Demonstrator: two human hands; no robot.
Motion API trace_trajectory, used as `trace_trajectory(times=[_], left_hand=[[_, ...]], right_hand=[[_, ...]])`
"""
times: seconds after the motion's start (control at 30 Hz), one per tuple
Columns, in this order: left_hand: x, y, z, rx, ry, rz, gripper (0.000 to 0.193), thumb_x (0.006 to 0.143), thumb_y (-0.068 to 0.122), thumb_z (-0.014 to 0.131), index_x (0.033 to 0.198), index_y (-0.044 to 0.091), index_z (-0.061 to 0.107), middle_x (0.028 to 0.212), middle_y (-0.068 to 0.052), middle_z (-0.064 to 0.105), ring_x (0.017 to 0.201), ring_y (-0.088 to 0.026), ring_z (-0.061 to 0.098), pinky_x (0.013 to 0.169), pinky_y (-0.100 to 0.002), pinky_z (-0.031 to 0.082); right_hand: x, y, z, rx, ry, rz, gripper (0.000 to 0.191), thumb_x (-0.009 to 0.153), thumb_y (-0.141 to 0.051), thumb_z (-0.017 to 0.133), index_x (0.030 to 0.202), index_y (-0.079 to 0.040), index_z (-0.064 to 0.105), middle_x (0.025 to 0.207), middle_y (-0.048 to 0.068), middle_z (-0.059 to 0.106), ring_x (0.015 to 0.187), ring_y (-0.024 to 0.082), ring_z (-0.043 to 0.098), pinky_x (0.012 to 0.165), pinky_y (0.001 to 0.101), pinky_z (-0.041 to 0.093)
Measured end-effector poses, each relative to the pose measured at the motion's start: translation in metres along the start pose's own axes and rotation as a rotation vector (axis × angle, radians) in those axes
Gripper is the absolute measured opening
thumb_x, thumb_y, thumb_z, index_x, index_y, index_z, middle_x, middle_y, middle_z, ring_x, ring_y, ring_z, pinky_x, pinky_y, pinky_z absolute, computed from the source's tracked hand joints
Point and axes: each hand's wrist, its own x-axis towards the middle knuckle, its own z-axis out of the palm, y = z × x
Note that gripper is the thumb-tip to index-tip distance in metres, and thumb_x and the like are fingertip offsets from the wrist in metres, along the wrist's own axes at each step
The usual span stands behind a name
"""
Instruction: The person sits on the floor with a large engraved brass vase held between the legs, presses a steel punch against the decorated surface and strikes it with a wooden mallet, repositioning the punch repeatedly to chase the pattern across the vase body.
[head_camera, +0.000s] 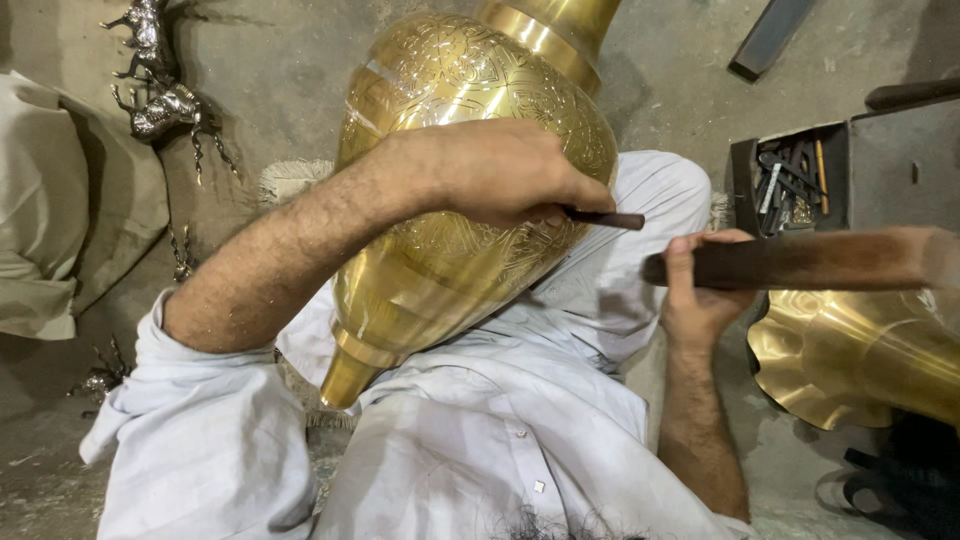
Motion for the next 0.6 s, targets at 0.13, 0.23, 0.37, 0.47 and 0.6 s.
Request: trace_trajectory(times=[0.13, 0.23, 0.37, 0.47, 0.6], left_hand=[[0.016, 0.005, -0.001, 0.042, -0.118, 0.017, 0.037, 0.091, 0.022, 0.068, 0.127, 0.025, 0.067, 0.088, 0.002, 0.078, 0.078, -0.02, 0.074, 0.075, -0.046, 0.058], [0.024, 0.009, -0.004, 0.103, -0.273, -0.029, 0.034, 0.096, 0.025, 0.065, 0.129, 0.027, 0.066, 0.086, 0.001, 0.077, 0.077, -0.017, 0.074, 0.073, -0.044, 0.059], [0.029, 0.016, -0.008, 0.159, -0.291, 0.092, 0.034, 0.091, 0.026, 0.069, 0.125, 0.028, 0.067, 0.089, 0.001, 0.076, 0.08, -0.018, 0.07, 0.072, -0.045, 0.056], [0.03, 0.013, -0.013, 0.058, -0.317, -0.035, 0.036, 0.099, 0.028, 0.062, 0.135, 0.03, 0.061, 0.095, 0.001, 0.075, 0.076, -0.016, 0.073, 0.069, -0.041, 0.062], [0.031, 0.006, -0.015, 0.079, -0.275, 0.032, 0.051, 0.094, 0.027, 0.067, 0.143, 0.029, 0.053, 0.093, -0.002, 0.077, 0.08, -0.018, 0.073, 0.077, -0.044, 0.059]], right_hand=[[-0.014, 0.014, 0.008, -0.16, 0.032, -0.019, 0.017, 0.101, -0.007, 0.078, 0.105, -0.001, 0.062, 0.091, 0.009, 0.063, 0.078, 0.016, 0.06, 0.072, 0.0304, 0.05], [-0.027, 0.015, 0.018, -0.063, 0.081, -0.157, 0.02, 0.109, -0.005, 0.077, 0.113, 0.0, 0.058, 0.104, 0.009, 0.064, 0.096, 0.018, 0.065, 0.089, 0.0325, 0.055], [-0.037, 0.01, 0.024, -0.368, -0.027, -0.155, 0.038, 0.098, -0.007, 0.079, 0.125, 0.004, 0.055, 0.107, 0.011, 0.064, 0.101, 0.023, 0.067, 0.086, 0.0367, 0.061], [-0.037, 0.004, 0.025, -0.295, -0.225, 0.116, 0.031, 0.093, -0.009, 0.075, 0.119, 0.0, 0.06, 0.095, 0.007, 0.07, 0.088, 0.02, 0.07, 0.081, 0.0357, 0.06], [-0.038, 0.003, 0.023, -0.43, -0.259, 0.238, 0.031, 0.091, -0.013, 0.078, 0.112, 0.0, 0.061, 0.09, 0.009, 0.07, 0.081, 0.021, 0.067, 0.076, 0.0369, 0.057]])
